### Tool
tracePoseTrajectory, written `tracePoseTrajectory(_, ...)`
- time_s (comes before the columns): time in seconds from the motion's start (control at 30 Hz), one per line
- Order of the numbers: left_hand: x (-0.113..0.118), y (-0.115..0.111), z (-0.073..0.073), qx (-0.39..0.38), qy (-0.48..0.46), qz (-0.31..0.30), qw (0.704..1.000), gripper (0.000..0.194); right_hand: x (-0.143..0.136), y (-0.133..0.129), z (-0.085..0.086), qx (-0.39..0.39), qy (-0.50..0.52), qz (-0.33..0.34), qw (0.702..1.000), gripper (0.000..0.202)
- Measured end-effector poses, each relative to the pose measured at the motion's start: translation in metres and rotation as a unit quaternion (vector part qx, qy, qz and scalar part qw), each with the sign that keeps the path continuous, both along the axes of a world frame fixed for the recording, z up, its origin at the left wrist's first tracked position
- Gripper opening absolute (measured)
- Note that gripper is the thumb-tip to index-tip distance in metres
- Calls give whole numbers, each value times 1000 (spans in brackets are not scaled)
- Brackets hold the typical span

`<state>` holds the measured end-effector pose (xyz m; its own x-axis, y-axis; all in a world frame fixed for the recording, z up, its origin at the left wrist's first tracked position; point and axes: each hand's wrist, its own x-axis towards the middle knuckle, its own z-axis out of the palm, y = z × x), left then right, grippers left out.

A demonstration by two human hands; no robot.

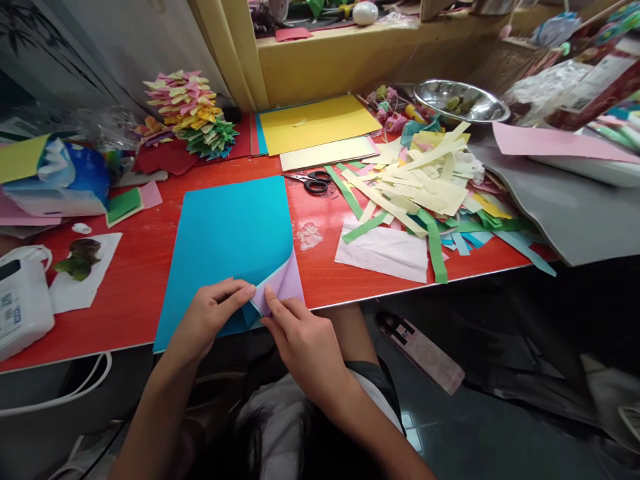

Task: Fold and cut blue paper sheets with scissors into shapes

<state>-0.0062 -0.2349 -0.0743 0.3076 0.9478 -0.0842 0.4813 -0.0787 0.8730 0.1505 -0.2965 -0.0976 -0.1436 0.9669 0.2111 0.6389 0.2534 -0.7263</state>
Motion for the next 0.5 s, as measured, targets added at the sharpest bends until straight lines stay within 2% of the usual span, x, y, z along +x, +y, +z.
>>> tracePoseTrajectory(0.27, -7, 3, -3, -21, -33, -8, 999, 31, 1, -3, -3, -12, 60, 8, 998, 39)
tracePoseTrajectory(0.5, -9, 3, -1, -44, -17, -25, 999, 24, 2, -3, -5, -5, 97, 7, 995, 38)
